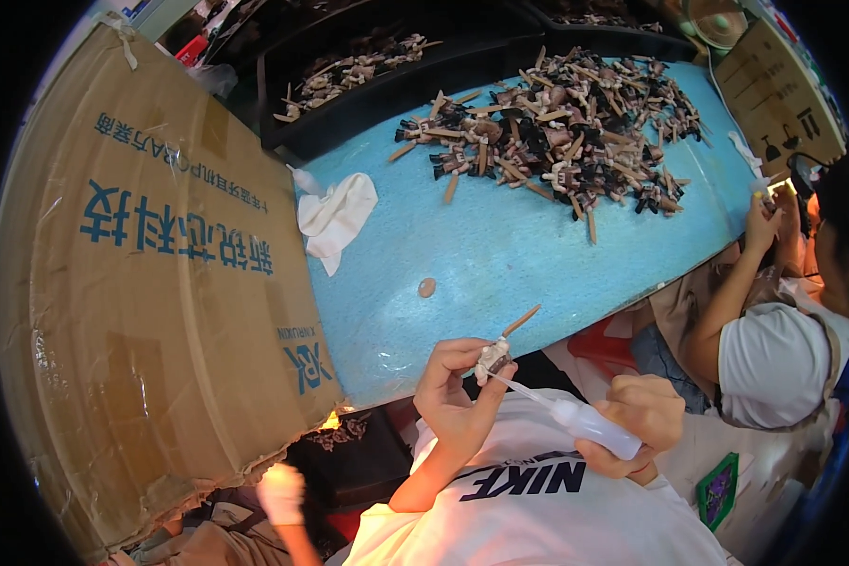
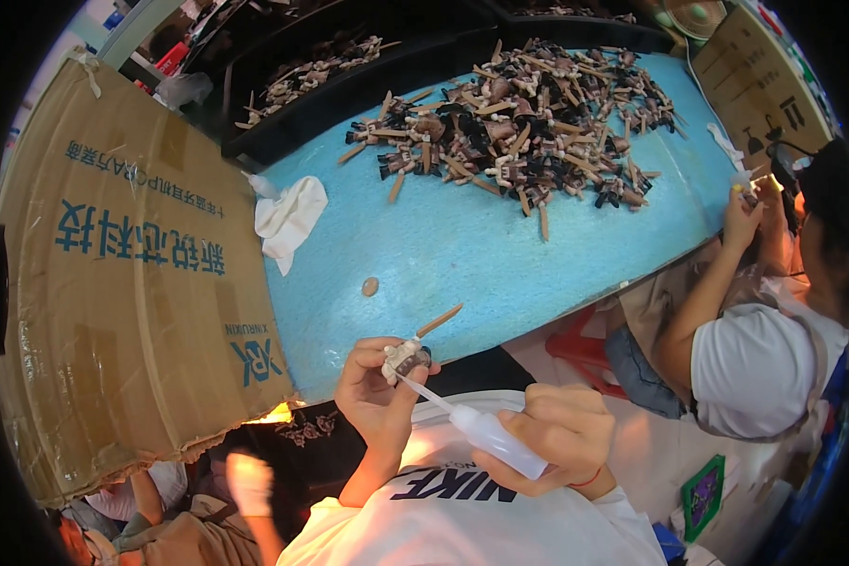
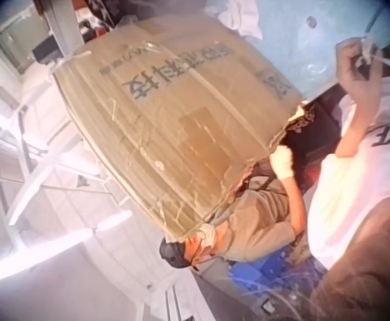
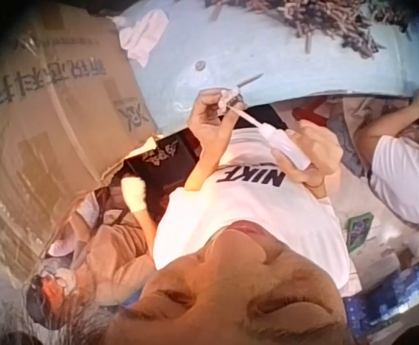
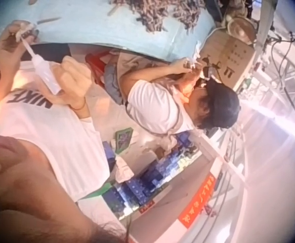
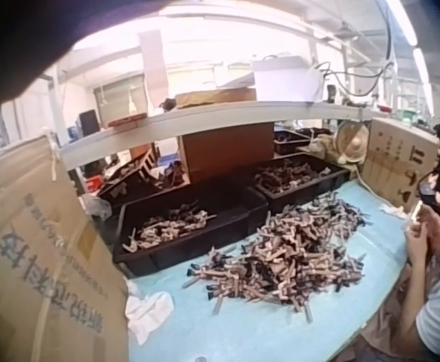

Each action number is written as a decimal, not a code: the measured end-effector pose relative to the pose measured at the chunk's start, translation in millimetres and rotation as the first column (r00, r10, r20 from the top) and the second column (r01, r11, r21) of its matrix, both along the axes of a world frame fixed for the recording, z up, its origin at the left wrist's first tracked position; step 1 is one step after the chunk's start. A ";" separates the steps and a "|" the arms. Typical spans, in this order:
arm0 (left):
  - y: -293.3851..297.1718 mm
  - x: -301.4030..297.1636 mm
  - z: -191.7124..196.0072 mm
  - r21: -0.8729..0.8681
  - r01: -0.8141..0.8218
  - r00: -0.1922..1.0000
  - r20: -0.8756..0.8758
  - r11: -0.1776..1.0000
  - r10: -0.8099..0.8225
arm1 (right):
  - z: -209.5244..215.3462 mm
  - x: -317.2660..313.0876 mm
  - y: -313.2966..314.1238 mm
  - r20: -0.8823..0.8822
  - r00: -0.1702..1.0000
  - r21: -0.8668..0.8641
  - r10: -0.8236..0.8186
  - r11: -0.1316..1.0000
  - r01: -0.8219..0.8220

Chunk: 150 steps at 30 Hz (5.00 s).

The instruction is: The person assembles figurine parts by retrieving small components from a heated cardboard box, applying glue with a squeeze bottle, and attaching the pieces together by hand.

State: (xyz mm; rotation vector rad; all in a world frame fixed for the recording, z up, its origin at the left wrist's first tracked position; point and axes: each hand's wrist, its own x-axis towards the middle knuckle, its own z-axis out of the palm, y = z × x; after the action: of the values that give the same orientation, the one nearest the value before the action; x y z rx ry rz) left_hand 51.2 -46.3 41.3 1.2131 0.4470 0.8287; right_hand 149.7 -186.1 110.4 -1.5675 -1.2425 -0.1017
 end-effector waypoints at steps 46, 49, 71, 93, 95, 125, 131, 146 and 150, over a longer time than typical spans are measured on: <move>41.5 -28.0 -9.2 -0.224 -0.163 0.986 0.004 0.961 0.169 | -129.5 94.3 48.4 -0.483 0.824 -0.125 -0.295 0.955 0.269; 44.6 -30.5 -9.9 -0.228 -0.192 0.980 0.012 0.955 0.200 | -138.2 96.5 60.6 -0.292 0.876 -0.193 -0.383 0.921 0.338; 43.8 -44.5 -9.1 -0.081 -0.327 0.945 -0.055 0.942 0.323 | -151.0 4.9 159.1 0.188 0.973 -0.269 -0.137 0.945 0.185; 5.2 29.1 -13.7 0.259 -0.142 0.990 0.018 0.955 0.142 | -18.9 23.6 22.4 -0.914 0.343 0.231 0.216 0.973 0.004; 4.9 25.6 -8.1 0.329 -0.173 0.985 0.051 0.928 0.165 | -17.3 18.6 24.8 -0.908 0.330 0.246 0.259 0.966 -0.082; 28.4 8.2 -0.5 0.758 -0.237 0.961 0.092 0.607 0.260 | -26.1 0.4 61.6 -0.966 0.147 0.192 0.211 0.972 -0.134; 26.1 11.2 7.1 0.667 -0.211 0.966 0.031 0.715 0.257 | -21.5 2.4 58.7 -0.969 0.146 0.177 0.199 0.972 -0.152; 32.6 -4.9 40.2 0.656 0.126 0.987 -0.158 0.744 -0.028 | -14.0 11.4 49.7 -0.953 0.244 0.118 0.181 0.961 -0.251; 34.3 -5.5 41.6 0.666 0.142 0.984 -0.178 0.732 -0.028 | -7.5 12.9 51.6 -0.959 0.215 0.124 0.184 0.956 -0.265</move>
State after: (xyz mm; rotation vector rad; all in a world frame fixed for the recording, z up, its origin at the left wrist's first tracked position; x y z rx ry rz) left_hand 45.6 -12.0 82.9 1.9819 0.2028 0.8459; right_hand 162.6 -134.5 102.9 -1.0647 -0.3858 1.0239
